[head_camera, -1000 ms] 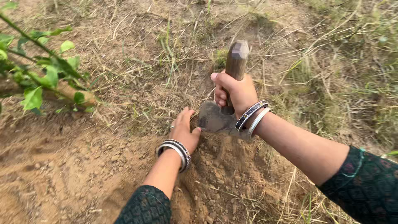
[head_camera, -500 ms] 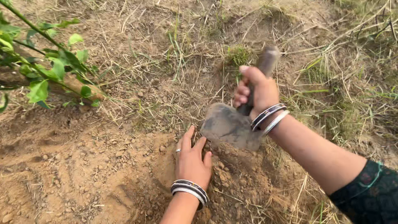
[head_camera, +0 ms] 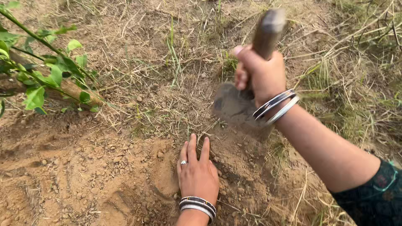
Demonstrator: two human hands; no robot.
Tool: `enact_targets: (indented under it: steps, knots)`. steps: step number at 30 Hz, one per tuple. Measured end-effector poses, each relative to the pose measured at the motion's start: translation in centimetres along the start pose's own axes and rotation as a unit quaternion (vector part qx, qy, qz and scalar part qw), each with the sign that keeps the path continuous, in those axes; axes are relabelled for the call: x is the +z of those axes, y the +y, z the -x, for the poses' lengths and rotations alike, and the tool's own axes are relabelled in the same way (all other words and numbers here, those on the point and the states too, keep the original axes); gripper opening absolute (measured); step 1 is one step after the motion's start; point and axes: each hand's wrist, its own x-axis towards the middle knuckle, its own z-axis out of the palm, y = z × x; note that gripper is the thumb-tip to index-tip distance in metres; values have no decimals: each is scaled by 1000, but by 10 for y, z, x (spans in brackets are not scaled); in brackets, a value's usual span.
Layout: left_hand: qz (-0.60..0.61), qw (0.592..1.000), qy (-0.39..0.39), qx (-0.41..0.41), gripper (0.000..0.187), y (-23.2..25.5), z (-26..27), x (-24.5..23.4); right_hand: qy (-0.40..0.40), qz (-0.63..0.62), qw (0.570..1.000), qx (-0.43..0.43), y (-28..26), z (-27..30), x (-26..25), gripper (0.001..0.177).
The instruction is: The person weeds around a small plant by digging and loosening the soil with a hand trowel while pulling up grass by hand.
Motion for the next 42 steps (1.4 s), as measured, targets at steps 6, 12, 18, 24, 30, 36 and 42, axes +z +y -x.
enact_targets:
  steps: [6, 12, 18, 24, 30, 36, 42]
  knots:
    - [-22, 999, -25, -8, 71, 1, -2, 5, -116, 48, 991, -51, 4, 9, 23, 23]
    - [-36, 998, -51, -13, 73, -1, -3, 6, -184, 99, 975, -71, 9, 14, 38, 27]
    - [-50, 996, -70, -22, 77, 3, -6, 9, -124, 69, 989, -37, 15, 5, 25, 22]
    - [-59, 996, -69, 7, 80, 1, -7, -2, -176, 70, 981, -40, 0, 9, 19, 24]
    - [-64, 995, -69, 9, 84, -2, -3, 5, -151, 120, 981, -30, -4, 30, 23, 20]
    - [0, 998, 35, 46, 72, -15, 0, 21, -158, 81, 983, -35, 3, 26, 19, 19]
    - [-12, 996, 84, 32, 51, -20, -12, 12, -144, 123, 981, -48, 0, 24, 20, 19]
